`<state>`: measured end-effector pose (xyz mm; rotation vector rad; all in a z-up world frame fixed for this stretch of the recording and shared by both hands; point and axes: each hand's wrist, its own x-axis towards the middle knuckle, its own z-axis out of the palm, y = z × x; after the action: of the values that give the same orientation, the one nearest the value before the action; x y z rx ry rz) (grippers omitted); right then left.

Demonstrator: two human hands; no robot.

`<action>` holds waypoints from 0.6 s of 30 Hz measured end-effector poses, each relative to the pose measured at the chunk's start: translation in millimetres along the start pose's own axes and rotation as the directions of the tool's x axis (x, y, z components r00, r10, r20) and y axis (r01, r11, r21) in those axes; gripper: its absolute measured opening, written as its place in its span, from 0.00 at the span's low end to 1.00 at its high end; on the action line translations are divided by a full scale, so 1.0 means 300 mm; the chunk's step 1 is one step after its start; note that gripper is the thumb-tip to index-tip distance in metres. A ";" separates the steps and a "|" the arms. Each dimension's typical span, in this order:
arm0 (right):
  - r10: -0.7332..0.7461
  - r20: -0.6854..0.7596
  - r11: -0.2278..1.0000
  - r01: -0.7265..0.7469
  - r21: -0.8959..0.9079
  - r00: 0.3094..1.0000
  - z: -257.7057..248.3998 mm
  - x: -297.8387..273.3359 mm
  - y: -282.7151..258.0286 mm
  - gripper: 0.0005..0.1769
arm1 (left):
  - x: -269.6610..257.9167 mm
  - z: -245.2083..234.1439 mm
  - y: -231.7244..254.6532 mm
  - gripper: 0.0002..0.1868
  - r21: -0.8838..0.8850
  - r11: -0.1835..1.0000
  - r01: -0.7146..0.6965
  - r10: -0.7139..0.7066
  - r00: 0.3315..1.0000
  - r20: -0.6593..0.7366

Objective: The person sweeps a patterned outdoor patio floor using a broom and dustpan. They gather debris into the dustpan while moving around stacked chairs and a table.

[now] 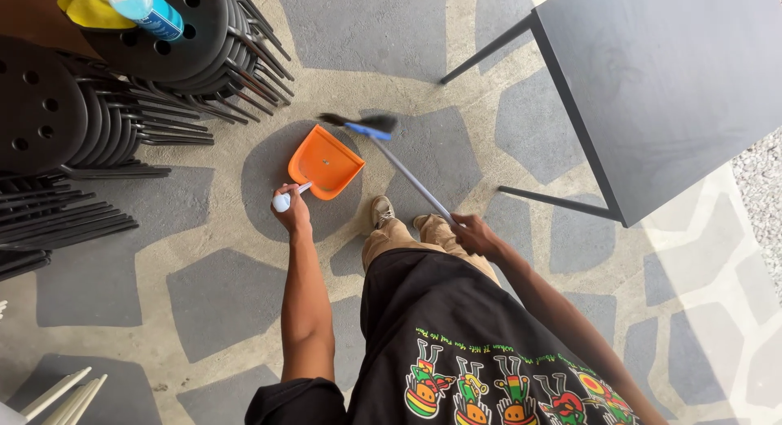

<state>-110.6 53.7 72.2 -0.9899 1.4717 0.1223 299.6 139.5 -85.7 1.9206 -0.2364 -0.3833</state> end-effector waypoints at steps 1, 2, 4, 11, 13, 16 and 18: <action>0.036 0.014 0.999 -0.036 0.013 0.999 -0.027 -0.076 -0.018 0.26 | 0.004 -0.003 0.001 0.05 -0.009 1.000 0.004 -0.004 1.000 0.007; 0.072 0.028 0.997 -0.073 0.026 0.997 -0.055 -0.153 -0.037 0.28 | 0.008 -0.006 0.002 0.05 -0.018 1.000 0.007 -0.007 1.000 0.014; 0.079 0.038 0.997 -0.078 -0.024 0.996 -0.069 -0.256 -0.080 0.28 | 0.001 -0.006 0.028 0.06 -0.015 1.000 0.001 0.000 1.000 0.017; -0.159 0.120 0.919 0.191 -0.345 0.980 -0.077 -0.147 -0.165 0.29 | -0.059 -0.056 0.016 0.07 -0.095 0.993 0.070 -0.084 0.985 -0.149; -0.201 0.120 0.870 0.234 -0.434 0.972 -0.035 -0.103 -0.291 0.29 | -0.120 -0.060 0.052 0.07 -0.129 0.987 0.094 -0.115 0.979 -0.171; -0.397 0.174 0.558 0.387 -0.734 0.901 0.037 0.047 -0.380 0.29 | -0.213 -0.057 0.098 0.06 -0.116 0.988 0.103 -0.125 0.972 -0.198; -0.511 0.278 0.240 0.446 -0.862 0.813 0.101 0.170 -0.446 0.31 | -0.249 -0.047 0.109 0.06 -0.057 0.994 0.096 -0.106 0.972 -0.209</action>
<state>4.4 -35.7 86.2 -2.3699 0.9876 0.4922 236.1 165.1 -39.2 1.9149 0.0106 -0.2463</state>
